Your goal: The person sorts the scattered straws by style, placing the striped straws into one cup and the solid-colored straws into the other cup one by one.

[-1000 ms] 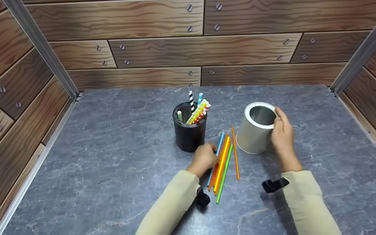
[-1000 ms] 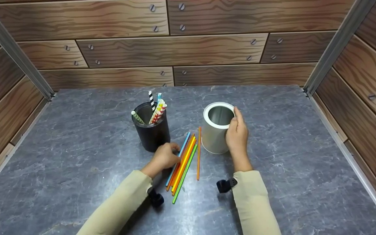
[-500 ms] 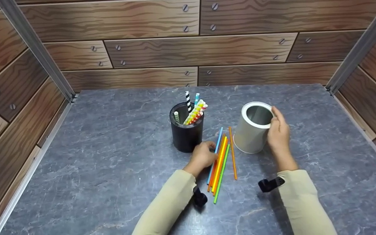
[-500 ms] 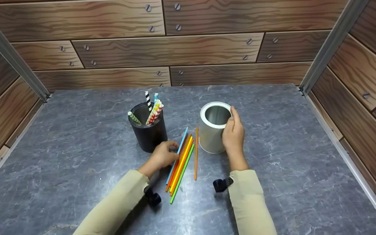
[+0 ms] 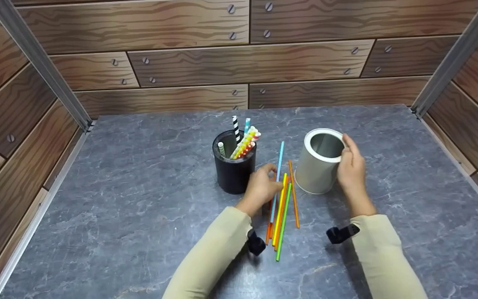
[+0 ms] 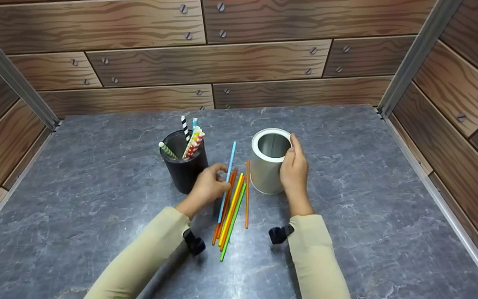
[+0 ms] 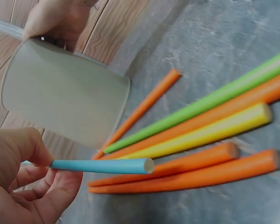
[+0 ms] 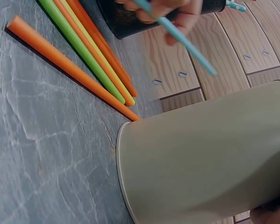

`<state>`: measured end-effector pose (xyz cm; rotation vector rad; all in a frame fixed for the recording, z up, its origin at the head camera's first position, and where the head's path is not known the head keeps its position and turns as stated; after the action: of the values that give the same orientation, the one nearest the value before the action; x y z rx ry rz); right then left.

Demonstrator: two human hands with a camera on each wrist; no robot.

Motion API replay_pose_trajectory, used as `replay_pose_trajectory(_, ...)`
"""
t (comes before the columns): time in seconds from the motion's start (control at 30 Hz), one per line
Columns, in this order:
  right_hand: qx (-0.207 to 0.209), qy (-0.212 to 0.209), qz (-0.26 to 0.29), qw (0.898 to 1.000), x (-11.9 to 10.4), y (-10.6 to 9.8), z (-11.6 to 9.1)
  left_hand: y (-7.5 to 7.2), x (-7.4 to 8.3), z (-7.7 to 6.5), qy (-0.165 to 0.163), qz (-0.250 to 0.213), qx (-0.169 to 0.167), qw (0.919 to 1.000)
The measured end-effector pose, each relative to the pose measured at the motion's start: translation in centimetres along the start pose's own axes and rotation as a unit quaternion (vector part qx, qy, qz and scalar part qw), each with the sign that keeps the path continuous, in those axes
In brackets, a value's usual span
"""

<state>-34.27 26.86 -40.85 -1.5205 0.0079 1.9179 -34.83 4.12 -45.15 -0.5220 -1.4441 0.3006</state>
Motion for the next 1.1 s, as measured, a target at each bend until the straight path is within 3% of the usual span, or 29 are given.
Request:
replay_pose_trajectory(0.2,0.006,-0.005,-0.007,1.000,0.0,0.0,0.1,-0.7,2.5,0.3,0.026,-0.026,0.007,0.9993)
replay_pose_trajectory(0.43,0.003,-0.008,-0.001,1.000,0.1,-0.1,0.0,-1.7,5.7,0.4,0.119,-0.020,0.056,0.9911)
replay_pose_trajectory(0.53,0.001,-0.006,0.001,1.000,0.1,0.0,-0.1,-2.3,6.7,0.1,0.168,-0.045,0.090,0.9806)
replay_pose_trajectory(0.73,0.007,-0.011,-0.001,1.000,-0.1,-0.1,0.0,-3.3,8.2,-0.4,0.258,-0.120,0.150,0.9468)
replay_pose_trajectory(1.1,0.019,-0.023,0.002,1.000,-0.2,0.0,0.0,-5.4,11.2,-0.5,0.300,-0.211,0.181,0.9127)
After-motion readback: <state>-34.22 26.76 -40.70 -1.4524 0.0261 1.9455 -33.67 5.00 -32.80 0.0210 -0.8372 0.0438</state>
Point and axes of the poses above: each hand's wrist, its own z-axis towards the middle knuckle, its own y-axis out of the palm, x = y × z, the point moved 8 cm from there along z, towards the middle knuckle, and after that the axes turned 5 degrees about -z, right-handed, at the moved point
